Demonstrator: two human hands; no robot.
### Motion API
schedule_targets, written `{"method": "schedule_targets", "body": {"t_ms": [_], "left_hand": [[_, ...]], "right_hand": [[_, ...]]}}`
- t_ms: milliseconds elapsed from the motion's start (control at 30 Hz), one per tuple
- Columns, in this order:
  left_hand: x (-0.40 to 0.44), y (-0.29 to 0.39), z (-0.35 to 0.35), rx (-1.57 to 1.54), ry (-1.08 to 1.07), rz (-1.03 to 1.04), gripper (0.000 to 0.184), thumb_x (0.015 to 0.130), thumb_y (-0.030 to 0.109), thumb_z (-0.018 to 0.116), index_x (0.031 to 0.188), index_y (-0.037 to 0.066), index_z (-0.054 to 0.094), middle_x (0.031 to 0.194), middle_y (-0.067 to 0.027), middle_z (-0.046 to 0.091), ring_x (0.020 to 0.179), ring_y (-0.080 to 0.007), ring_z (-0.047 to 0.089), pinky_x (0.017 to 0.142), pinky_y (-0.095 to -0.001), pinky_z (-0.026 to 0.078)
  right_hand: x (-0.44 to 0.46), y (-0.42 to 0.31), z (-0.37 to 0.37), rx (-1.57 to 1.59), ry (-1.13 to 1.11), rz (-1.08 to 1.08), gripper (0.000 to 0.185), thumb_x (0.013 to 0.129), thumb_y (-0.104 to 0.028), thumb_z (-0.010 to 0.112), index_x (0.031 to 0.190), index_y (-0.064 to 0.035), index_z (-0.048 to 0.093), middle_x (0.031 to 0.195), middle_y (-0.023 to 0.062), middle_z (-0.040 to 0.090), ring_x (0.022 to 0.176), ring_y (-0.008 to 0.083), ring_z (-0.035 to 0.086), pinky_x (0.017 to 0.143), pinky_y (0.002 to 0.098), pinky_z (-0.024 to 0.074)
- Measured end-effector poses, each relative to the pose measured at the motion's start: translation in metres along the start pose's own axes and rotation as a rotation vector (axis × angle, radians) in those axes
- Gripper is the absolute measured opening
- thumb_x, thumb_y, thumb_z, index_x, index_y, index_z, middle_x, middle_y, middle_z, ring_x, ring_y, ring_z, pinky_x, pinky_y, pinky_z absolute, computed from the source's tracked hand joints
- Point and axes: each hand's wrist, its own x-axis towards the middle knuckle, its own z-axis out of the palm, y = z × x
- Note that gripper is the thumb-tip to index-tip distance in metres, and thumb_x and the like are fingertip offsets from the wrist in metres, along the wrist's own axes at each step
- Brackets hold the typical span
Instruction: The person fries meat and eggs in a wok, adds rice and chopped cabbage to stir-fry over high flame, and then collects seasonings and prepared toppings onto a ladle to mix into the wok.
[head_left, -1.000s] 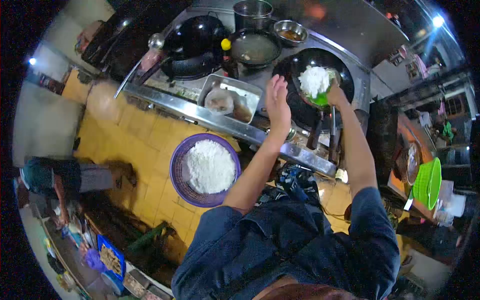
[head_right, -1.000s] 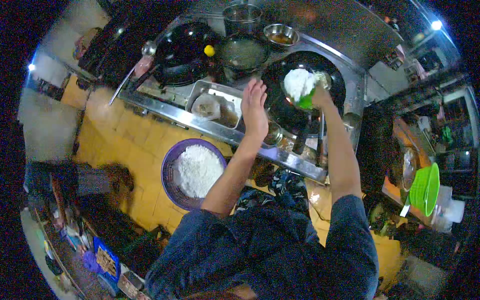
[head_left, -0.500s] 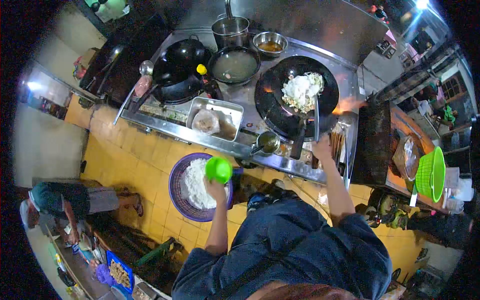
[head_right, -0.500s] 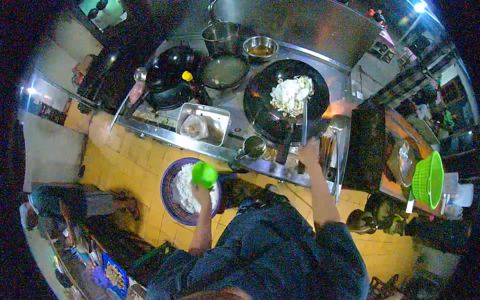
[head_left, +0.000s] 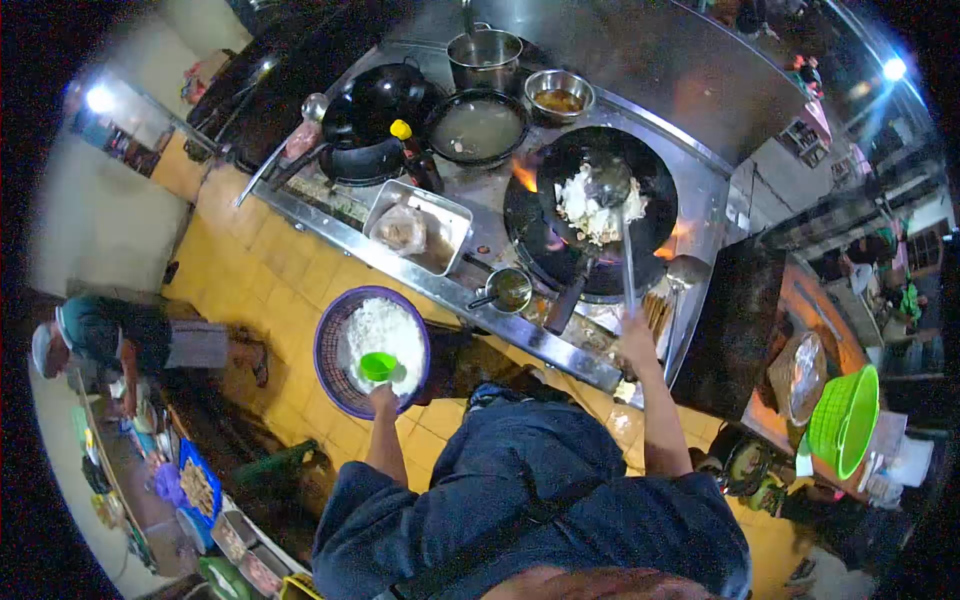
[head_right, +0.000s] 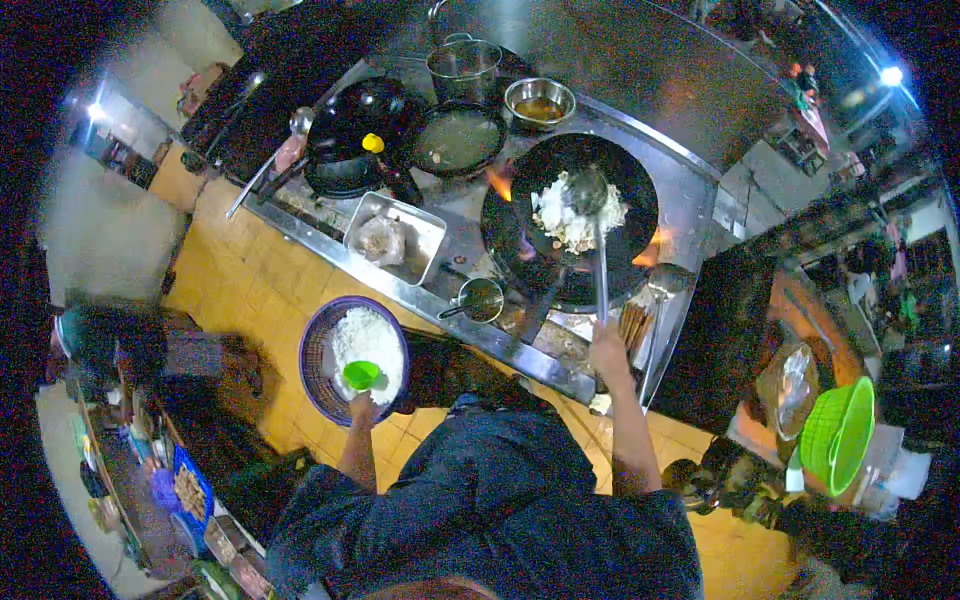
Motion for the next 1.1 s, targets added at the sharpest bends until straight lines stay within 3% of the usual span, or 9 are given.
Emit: {"method": "schedule_targets", "body": {"t_ms": [100,200,333,367,567,633,700,1033,1100], "left_hand": [[-0.036,0.051,-0.030,-0.206,0.066,-0.210,0.019,0.081,0.027,0.054,0.079,0.010,0.060,0.061,-0.0055,0.056,0.051,-0.0189,0.051,0.046,-0.0332,0.040],[-0.058,0.091,-0.068,-0.473,0.125,-0.266,0.035,0.077,0.026,0.060,0.096,-0.003,0.060,0.090,-0.0145,0.063,0.082,-0.0216,0.059,0.072,-0.0329,0.045],[-0.025,0.069,-0.045,-0.952,0.111,-0.112,0.030,0.079,0.023,0.058,0.094,-0.003,0.057,0.079,-0.0078,0.058,0.075,-0.0136,0.054,0.069,-0.0285,0.046],[-0.057,0.152,-0.099,-0.910,0.053,-0.131,0.029,0.083,0.021,0.056,0.101,-0.001,0.056,0.079,-0.0076,0.059,0.074,-0.0125,0.056,0.064,-0.0262,0.046],[-0.044,0.194,-0.130,-0.760,-0.020,-0.001,0.033,0.085,0.021,0.055,0.110,0.000,0.053,0.087,-0.0115,0.062,0.071,-0.0155,0.062,0.054,-0.0257,0.045],[-0.041,0.197,-0.130,-0.777,0.006,-0.068,0.033,0.085,0.021,0.056,0.110,0.000,0.053,0.087,-0.0125,0.062,0.071,-0.0157,0.062,0.054,-0.0260,0.046],[-0.040,0.191,-0.123,-0.817,-0.011,-0.046,0.033,0.085,0.021,0.056,0.110,0.000,0.053,0.088,-0.0125,0.062,0.071,-0.0156,0.062,0.054,-0.0261,0.046],[-0.032,0.198,-0.116,-0.778,-0.122,-0.092,0.032,0.084,0.020,0.056,0.111,0.004,0.053,0.094,-0.0088,0.061,0.074,-0.0151,0.061,0.059,-0.0264,0.046],[-0.034,0.203,-0.120,-0.818,-0.099,-0.099,0.032,0.084,0.019,0.056,0.110,0.000,0.053,0.088,-0.0097,0.061,0.070,-0.0136,0.060,0.056,-0.0251,0.045]], "right_hand": [[0.032,-0.077,-0.058,0.462,-0.272,0.324,0.029,0.089,-0.031,0.048,0.099,-0.0031,0.047,0.068,0.0059,0.053,0.050,0.0169,0.052,0.048,0.0314,0.0431],[0.016,-0.163,-0.137,1.240,-0.064,0.141,0.026,0.085,-0.028,0.053,0.099,-0.0060,0.057,0.084,0.0055,0.059,0.066,0.0157,0.056,0.052,0.0286,0.0426],[0.076,-0.206,-0.133,0.502,0.466,-0.620,0.029,0.089,-0.025,0.043,0.086,-0.0017,0.060,0.092,0.0114,0.062,0.079,0.0170,0.055,0.078,0.0296,0.0408],[0.098,-0.223,-0.118,0.666,0.619,-0.921,0.026,0.088,-0.022,0.043,0.082,-0.0019,0.059,0.086,0.0125,0.062,0.082,0.0185,0.055,0.082,0.0306,0.0391],[0.152,-0.314,-0.159,0.797,0.627,-0.891,0.029,0.085,-0.015,0.043,0.058,-0.0056,0.044,0.055,0.0032,0.046,0.041,0.0091,0.039,0.035,0.0211,0.0276],[0.171,-0.300,-0.134,0.587,0.829,-0.981,0.027,0.084,-0.015,0.043,0.059,-0.0057,0.046,0.053,0.0021,0.044,0.042,0.0088,0.039,0.038,0.0212,0.0300],[0.187,-0.307,-0.120,0.818,0.491,-0.924,0.027,0.083,-0.015,0.045,0.059,-0.0050,0.048,0.051,0.0023,0.045,0.044,0.0094,0.043,0.040,0.0223,0.0330],[0.198,-0.319,-0.137,0.902,0.426,-0.791,0.030,0.082,-0.023,0.052,0.058,-0.0037,0.050,0.050,-0.0007,0.043,0.045,0.0074,0.042,0.042,0.0249,0.0356],[0.198,-0.296,-0.113,0.828,0.798,-0.741,0.029,0.081,-0.020,0.051,0.056,-0.0060,0.048,0.050,-0.0020,0.042,0.044,0.0072,0.041,0.041,0.0244,0.0334]]}}
